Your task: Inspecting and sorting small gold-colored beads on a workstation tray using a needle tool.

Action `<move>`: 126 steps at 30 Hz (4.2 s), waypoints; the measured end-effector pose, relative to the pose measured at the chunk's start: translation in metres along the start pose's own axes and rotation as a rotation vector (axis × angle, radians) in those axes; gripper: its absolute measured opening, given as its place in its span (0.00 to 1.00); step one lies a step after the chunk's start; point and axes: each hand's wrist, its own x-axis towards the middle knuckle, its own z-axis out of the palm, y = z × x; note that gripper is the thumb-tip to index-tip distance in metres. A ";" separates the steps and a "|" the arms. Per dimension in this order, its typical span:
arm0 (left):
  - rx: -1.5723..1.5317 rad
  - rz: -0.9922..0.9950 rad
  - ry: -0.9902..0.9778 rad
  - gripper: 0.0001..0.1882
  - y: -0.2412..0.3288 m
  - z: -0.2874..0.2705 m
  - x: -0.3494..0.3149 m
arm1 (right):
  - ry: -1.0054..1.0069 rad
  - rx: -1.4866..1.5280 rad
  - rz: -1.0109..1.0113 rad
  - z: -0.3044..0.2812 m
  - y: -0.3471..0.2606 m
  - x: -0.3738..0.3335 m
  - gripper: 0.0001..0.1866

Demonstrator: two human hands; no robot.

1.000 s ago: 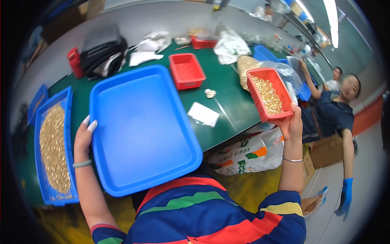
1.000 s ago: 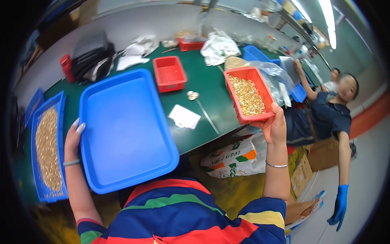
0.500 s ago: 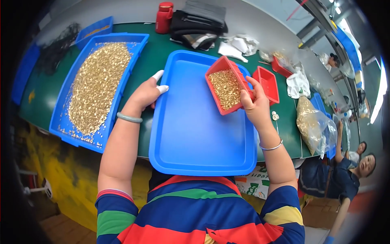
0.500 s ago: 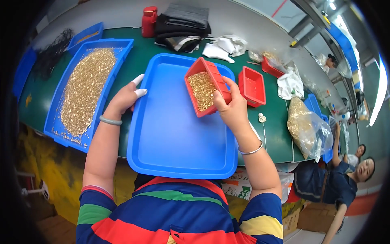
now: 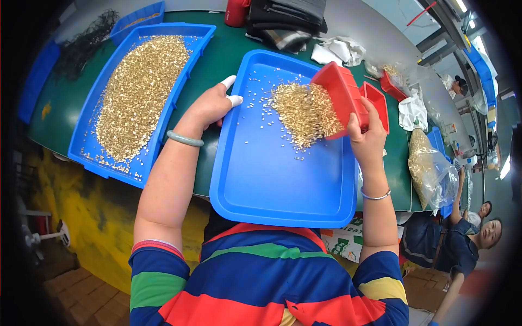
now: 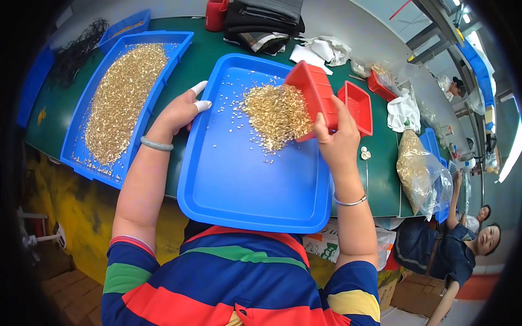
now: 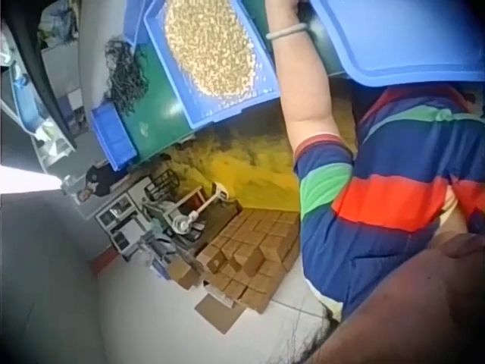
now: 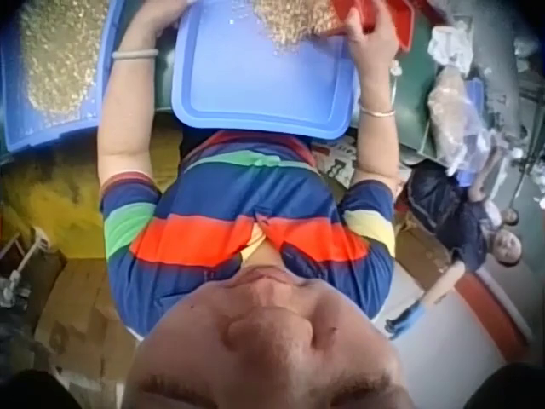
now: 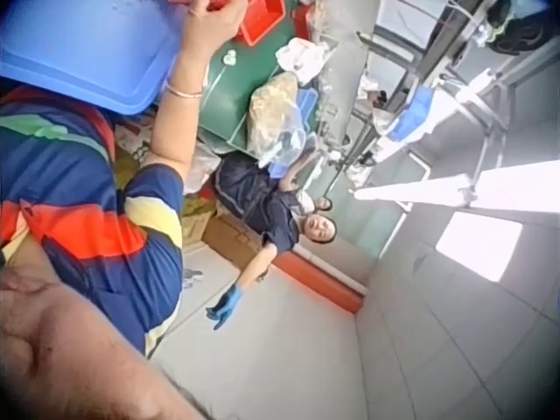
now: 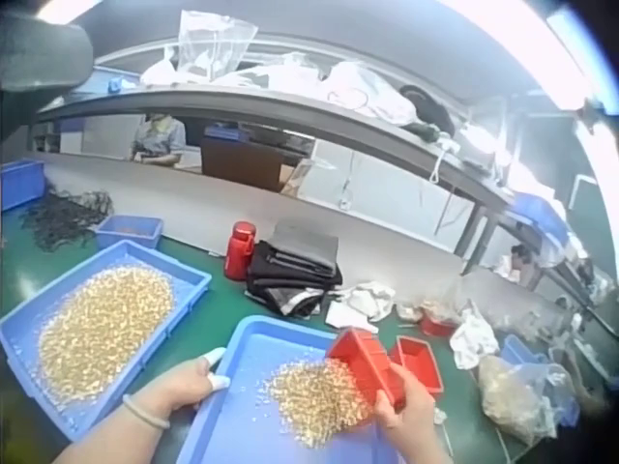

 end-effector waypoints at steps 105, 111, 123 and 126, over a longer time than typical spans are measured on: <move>-0.549 0.183 0.114 0.24 0.019 0.060 -0.102 | -0.388 0.879 0.733 -0.094 0.035 -0.050 0.21; -0.566 0.151 0.127 0.24 0.000 0.058 -0.124 | -0.184 0.852 0.686 -0.092 0.025 -0.089 0.21; -0.592 0.168 0.142 0.24 0.025 0.065 -0.106 | -0.407 0.929 0.731 -0.078 0.058 -0.050 0.22; -0.528 0.218 0.224 0.23 0.023 0.078 -0.107 | -0.371 0.942 0.722 -0.080 0.058 -0.068 0.22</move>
